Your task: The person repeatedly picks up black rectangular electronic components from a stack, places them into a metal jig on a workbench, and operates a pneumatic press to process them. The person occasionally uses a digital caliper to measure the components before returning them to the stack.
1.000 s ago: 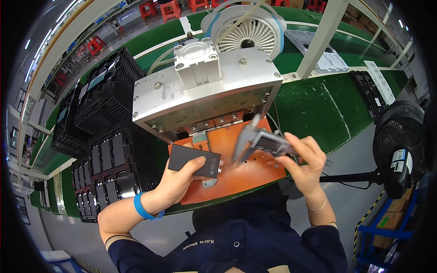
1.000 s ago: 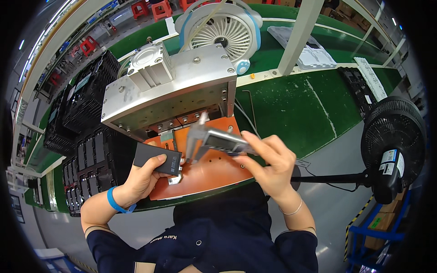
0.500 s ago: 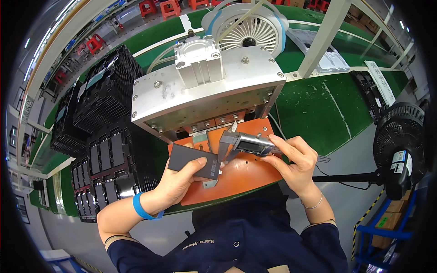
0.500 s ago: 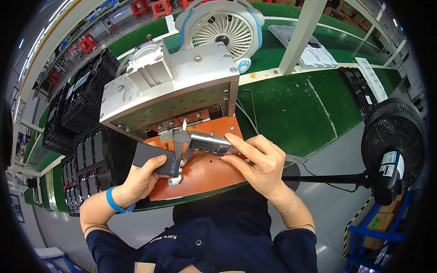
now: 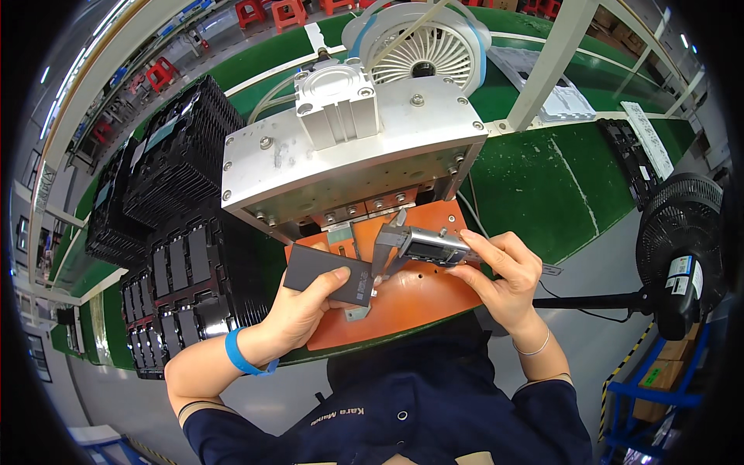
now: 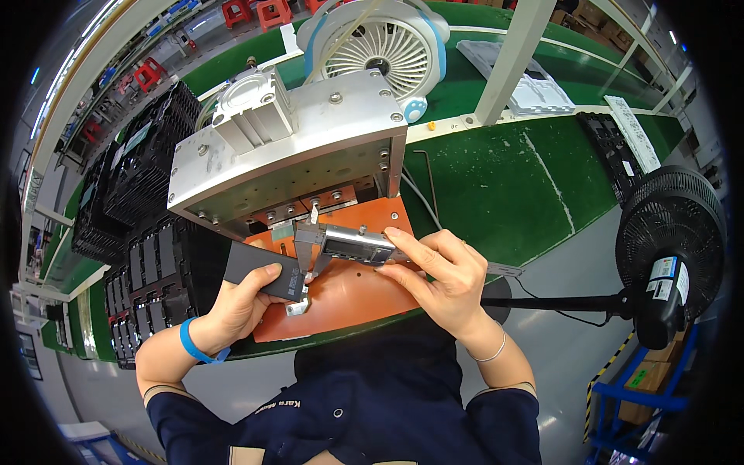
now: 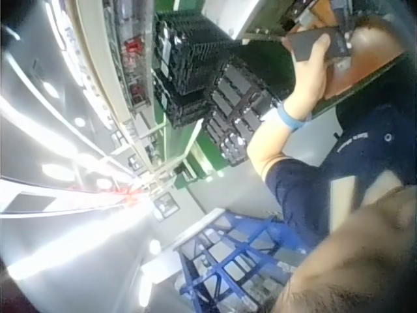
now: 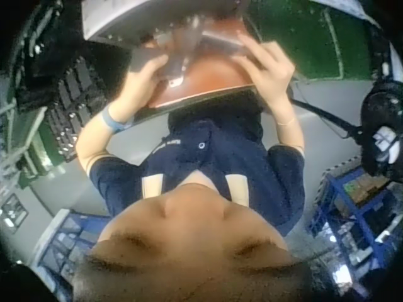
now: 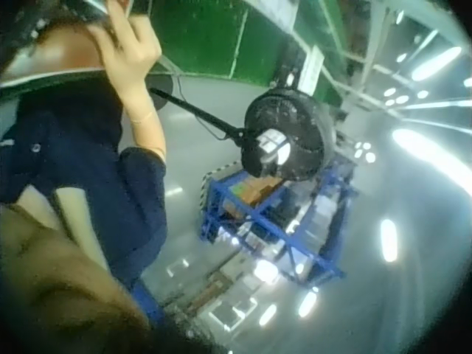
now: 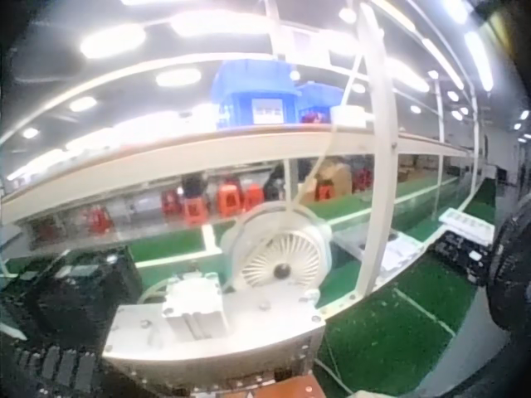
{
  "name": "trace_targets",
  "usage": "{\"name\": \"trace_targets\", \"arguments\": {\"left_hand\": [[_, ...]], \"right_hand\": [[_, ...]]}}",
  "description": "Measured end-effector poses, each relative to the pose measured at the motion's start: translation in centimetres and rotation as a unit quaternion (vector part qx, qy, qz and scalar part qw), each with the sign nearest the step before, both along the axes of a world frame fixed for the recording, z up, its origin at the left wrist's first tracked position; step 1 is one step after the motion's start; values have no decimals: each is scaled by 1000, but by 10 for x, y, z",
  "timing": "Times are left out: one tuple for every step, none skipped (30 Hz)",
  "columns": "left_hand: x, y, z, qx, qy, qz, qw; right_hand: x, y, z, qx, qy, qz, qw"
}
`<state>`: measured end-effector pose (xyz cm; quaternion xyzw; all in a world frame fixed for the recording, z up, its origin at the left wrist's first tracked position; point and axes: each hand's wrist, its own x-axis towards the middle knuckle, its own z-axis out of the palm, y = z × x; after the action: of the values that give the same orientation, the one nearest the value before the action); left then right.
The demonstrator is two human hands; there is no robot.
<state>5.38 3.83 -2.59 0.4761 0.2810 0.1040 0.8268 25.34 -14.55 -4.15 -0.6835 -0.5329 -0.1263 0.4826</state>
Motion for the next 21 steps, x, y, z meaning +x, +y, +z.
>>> {"name": "trace_targets", "arguments": {"left_hand": [[0, 0, 0, 0, -1, -1, 1000], [0, 0, 0, 0, -2, -2, 1000], [0, 0, 0, 2, -3, -3, 1000], [0, 0, 2, 4, -4, -5, 1000], [1, -1, 3, 6, -5, -7, 1000], [1, 0, 3, 9, -5, -9, 1000], [1, 0, 3, 11, -6, -11, 1000], [0, 0, 3, 14, -7, -13, 1000], [0, 1, 2, 14, -7, -14, 1000], [0, 1, 2, 14, -8, -16, 1000], [0, 1, 1, 14, -9, -18, 1000], [0, 1, 1, 15, -10, -17, 1000], [0, 0, 2, 16, -12, -16, 1000], [1, 0, 2, 17, -13, -15, 1000], [2, -1, 3, 15, -14, -13, 1000], [2, -1, 4, 14, -15, -10, 1000], [2, -1, 4, 12, -15, -8, 1000], [2, -1, 4, 13, -14, -8, 1000], [1, -1, 4, 13, -12, -8, 1000], [1, 0, 5, 14, -10, -7, 1000], [0, 0, 4, 14, -10, -7, 1000]], "right_hand": [[0, 0, 0, 1, 1, 0, 1000], [0, 1, -1, 2, 2, 0, 1000], [0, 1, -1, 3, 3, -1, 1000], [0, 1, -2, 3, -3, -1, 1000], [1, 0, -3, 4, -9, -2, 1000], [1, 0, -3, 4, -16, -2, 1000], [2, 0, -3, 7, -18, -2, 1000], [2, 1, -4, 10, -21, -2, 1000], [2, 2, -4, 13, -24, -2, 1000], [2, 2, -3, 6, -17, -2, 1000], [2, 2, -1, -2, -11, -2, 1000], [1, 3, -1, -9, -4, -2, 1000], [1, 3, -1, -10, 8, -1, 1000], [1, 3, -2, -11, 20, 0, 1000], [1, 3, -2, -12, 31, 0, 999], [1, 4, -4, -6, 20, -1, 1000], [1, 4, -5, 0, 9, -2, 1000], [1, 3, -6, 6, -3, -4, 1000], [1, 3, -6, 9, -26, -6, 1000], [2, 2, -5, 13, -50, -8, 999], [2, 2, -5, 16, -73, -11, 997]]}}
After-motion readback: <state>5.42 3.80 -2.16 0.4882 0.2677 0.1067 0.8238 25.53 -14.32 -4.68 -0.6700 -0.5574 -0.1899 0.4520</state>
